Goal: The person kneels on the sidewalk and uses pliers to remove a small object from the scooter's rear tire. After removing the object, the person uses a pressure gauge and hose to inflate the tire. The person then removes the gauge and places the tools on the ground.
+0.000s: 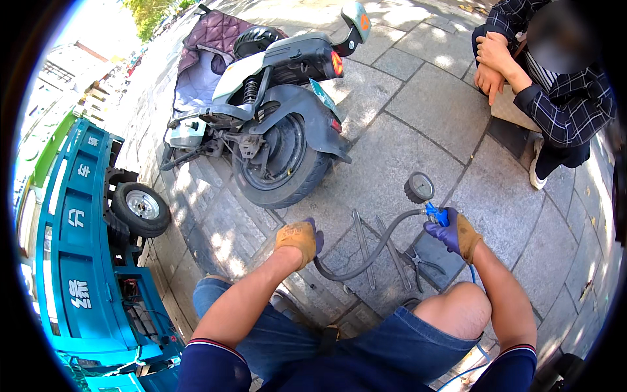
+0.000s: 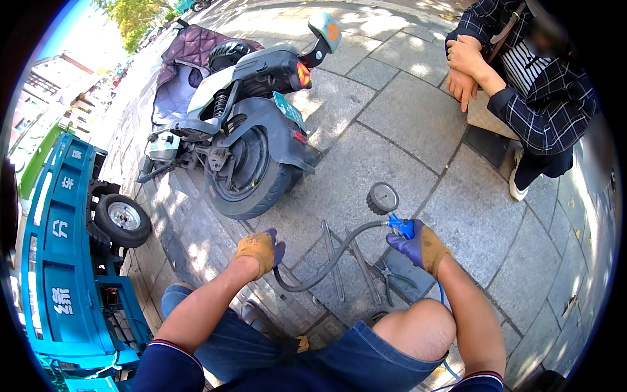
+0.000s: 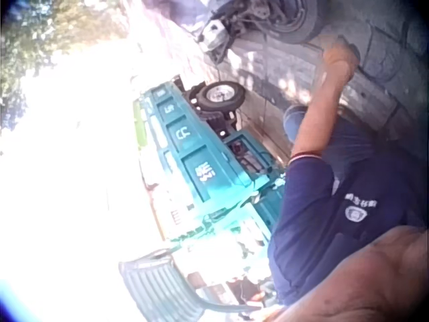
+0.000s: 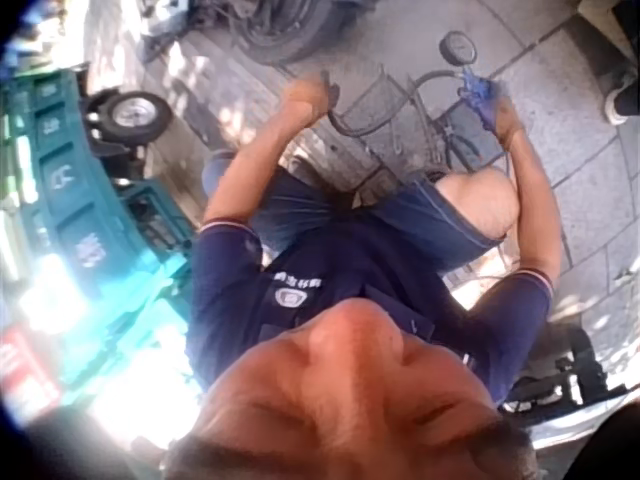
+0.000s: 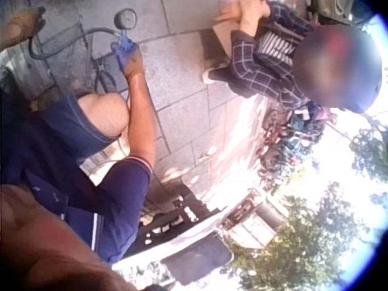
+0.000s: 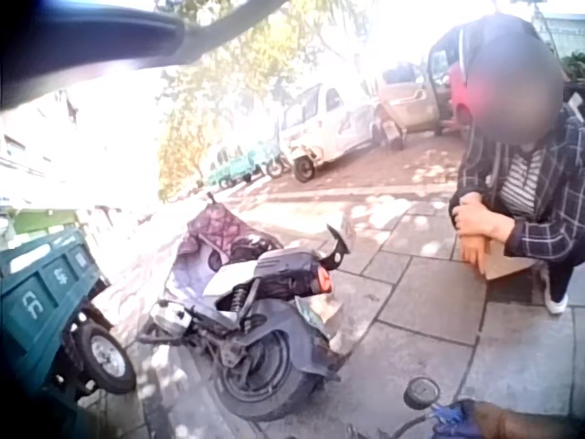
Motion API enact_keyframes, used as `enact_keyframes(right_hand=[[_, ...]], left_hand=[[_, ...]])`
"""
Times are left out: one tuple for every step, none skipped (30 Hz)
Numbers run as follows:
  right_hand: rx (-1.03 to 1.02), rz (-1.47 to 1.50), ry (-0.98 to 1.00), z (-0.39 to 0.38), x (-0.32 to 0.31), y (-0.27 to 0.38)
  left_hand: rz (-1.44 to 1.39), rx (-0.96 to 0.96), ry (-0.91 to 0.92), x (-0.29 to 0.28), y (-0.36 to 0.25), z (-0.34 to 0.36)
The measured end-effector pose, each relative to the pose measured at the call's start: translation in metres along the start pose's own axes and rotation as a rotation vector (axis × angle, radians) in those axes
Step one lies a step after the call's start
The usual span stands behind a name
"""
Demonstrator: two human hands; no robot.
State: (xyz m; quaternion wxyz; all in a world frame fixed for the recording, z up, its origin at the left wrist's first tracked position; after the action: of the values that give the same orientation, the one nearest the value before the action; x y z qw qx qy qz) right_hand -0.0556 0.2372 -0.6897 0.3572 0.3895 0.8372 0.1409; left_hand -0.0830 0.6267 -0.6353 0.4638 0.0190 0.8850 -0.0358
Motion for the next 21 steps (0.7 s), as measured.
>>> enact_keyframes(right_hand=[[0.007,-0.017,0.006,0.003,0.007,-0.025],[0.015,-0.038,0.011,0.007,0.014,-0.05],[-0.022,-0.023,-0.05,0.009,0.026,-0.077],[-0.034,-0.014,-0.125,0.01,0.041,-0.114],[-0.007,-0.022,-0.226,0.004,0.044,-0.161],[0.159,-0.014,-0.183,0.003,0.066,-0.201],[0.225,0.028,-0.147,-0.005,0.085,-0.222],[0.266,0.039,-0.132,-0.01,0.1,-0.237],[0.281,0.019,-0.116,-0.019,0.113,-0.251],[0.3,-0.008,-0.096,-0.029,0.126,-0.27],[0.296,-0.036,-0.069,-0.036,0.137,-0.281],[0.289,-0.074,-0.047,-0.045,0.145,-0.293],[0.28,-0.121,-0.039,-0.055,0.147,-0.309],[0.273,-0.15,-0.071,-0.064,0.142,-0.321],[0.277,-0.138,-0.154,-0.066,0.13,-0.32],[0.304,-0.083,-0.275,-0.068,0.111,-0.32],[0.368,0.01,-0.406,-0.07,0.081,-0.31],[0.421,0.117,-0.545,-0.076,0.052,-0.299],[0.51,0.177,-0.632,-0.068,0.026,-0.31],[0.577,0.226,-0.686,-0.054,0.003,-0.325],[0.617,0.223,-0.789,-0.046,-0.017,-0.345]], left_hand=[[0.049,0.057,0.112,0.011,-0.002,-0.007],[0.094,0.127,0.231,0.025,-0.006,-0.011],[0.087,0.123,0.07,0.02,-0.006,-0.009],[0.063,0.144,-0.082,0.012,-0.005,-0.007],[-0.008,0.134,-0.239,0.001,-0.005,0.0],[-0.063,0.139,-0.419,-0.016,-0.001,0.003],[-0.09,0.165,-0.506,-0.04,0.0,0.005],[0.073,0.229,-0.722,-0.054,0.013,0.003],[0.206,0.31,-0.798,-0.066,0.031,0.013],[0.31,0.29,-0.804,-0.076,0.031,0.022],[0.356,0.283,-0.791,-0.078,0.052,0.036],[0.459,0.267,-0.777,-0.082,0.056,0.048],[0.467,0.243,-0.69,-0.079,0.061,0.064],[0.48,0.217,-0.603,-0.081,0.058,0.076],[0.503,0.167,-0.515,-0.082,0.069,0.083],[0.517,0.161,-0.577,-0.077,0.095,0.093],[0.552,0.103,-0.527,-0.073,0.111,0.102],[0.582,0.04,-0.478,-0.07,0.125,0.108],[0.61,-0.024,-0.434,-0.07,0.13,0.109],[0.592,-0.012,-0.409,-0.066,0.133,0.11],[0.57,0.008,-0.385,-0.062,0.122,0.117]])
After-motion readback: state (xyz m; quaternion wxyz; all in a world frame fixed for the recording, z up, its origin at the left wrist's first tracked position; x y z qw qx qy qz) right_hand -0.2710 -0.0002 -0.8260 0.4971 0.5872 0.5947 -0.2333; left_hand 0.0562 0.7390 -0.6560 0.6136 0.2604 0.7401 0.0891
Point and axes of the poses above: each hand's wrist, its own z-axis towards the middle knuckle, its own x-axis out of the palm, y = z × x, the point moved 6 cm from there along z, towards the middle knuckle, and after that the axes turned 14 degrees about x, right-handed, at the moved point
